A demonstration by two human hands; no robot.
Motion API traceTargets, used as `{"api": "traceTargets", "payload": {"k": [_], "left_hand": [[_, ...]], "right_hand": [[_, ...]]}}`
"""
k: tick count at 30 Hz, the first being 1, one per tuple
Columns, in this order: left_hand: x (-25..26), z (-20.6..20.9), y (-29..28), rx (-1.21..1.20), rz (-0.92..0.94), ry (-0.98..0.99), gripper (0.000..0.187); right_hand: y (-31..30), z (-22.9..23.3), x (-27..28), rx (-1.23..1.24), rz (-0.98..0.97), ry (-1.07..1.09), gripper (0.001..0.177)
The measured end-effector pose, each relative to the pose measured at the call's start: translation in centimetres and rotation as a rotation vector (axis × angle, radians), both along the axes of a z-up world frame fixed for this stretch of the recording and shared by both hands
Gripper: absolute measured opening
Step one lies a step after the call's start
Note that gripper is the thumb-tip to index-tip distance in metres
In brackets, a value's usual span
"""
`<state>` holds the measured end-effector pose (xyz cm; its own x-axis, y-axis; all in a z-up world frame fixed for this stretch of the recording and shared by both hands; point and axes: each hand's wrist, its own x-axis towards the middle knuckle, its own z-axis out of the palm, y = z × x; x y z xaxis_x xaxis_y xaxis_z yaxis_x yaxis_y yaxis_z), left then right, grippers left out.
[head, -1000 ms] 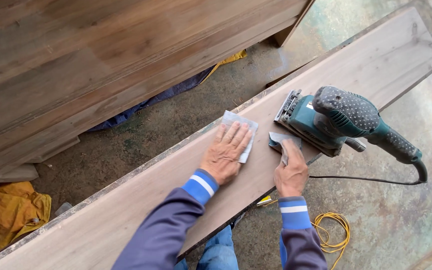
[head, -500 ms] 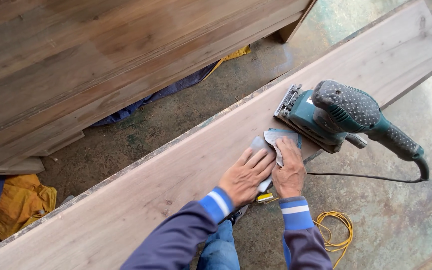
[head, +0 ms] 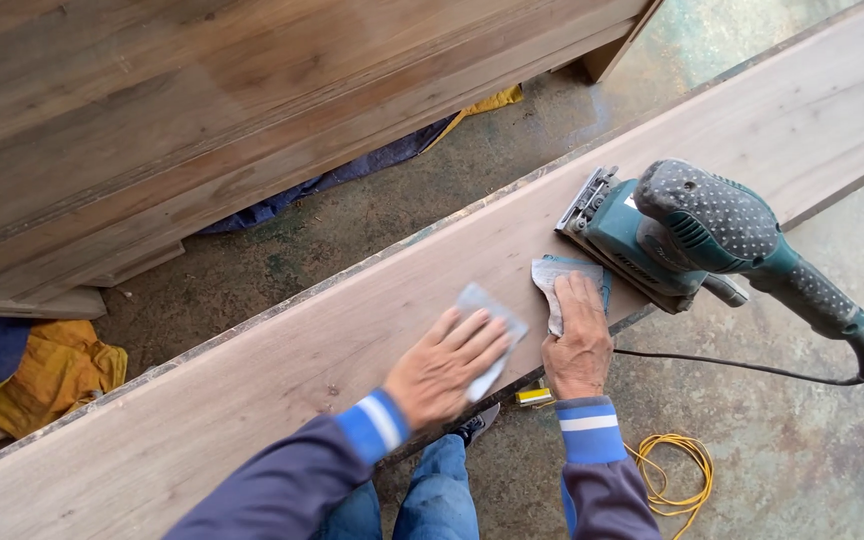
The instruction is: Sanding a long wooden plank using sandpaper and an electric sander to achieve a smooth finish.
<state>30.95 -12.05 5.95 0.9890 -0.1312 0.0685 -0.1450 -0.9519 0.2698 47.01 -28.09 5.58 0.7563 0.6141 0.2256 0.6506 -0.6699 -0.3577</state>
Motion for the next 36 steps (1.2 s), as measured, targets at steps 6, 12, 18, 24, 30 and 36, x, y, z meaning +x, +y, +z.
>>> {"api": "traceTargets", "payload": {"k": [6, 12, 18, 24, 30, 36], "left_hand": [[3.1, -0.5, -2.1, -0.098, 0.085, -0.103, 0.070], [-12.3, -2.3, 3.8, 0.073, 0.124, -0.001, 0.067], [-0.4, 0.9, 2.2, 0.022, 0.094, 0.110, 0.079], [1.4, 0.5, -1.8, -0.090, 0.232, -0.046, 0.072], [-14.8, -0.2, 2.2, -0.046, 0.219, -0.031, 0.067], [0.1, 0.4, -0.5, 0.016, 0.218, -0.010, 0.069]], "right_hand": [[-0.3, 0.1, 0.3, 0.043, 0.042, 0.029, 0.047], [-0.1, -0.3, -0.3, 0.017, 0.005, -0.005, 0.048], [0.0, -0.7, -0.2, 0.021, 0.001, -0.014, 0.046], [0.1, -1.0, -0.3, 0.026, -0.007, -0.029, 0.045], [-0.1, -1.3, -0.3, 0.030, -0.021, -0.027, 0.051], [0.2, -1.1, -0.5, 0.046, -0.008, -0.042, 0.050]]}}
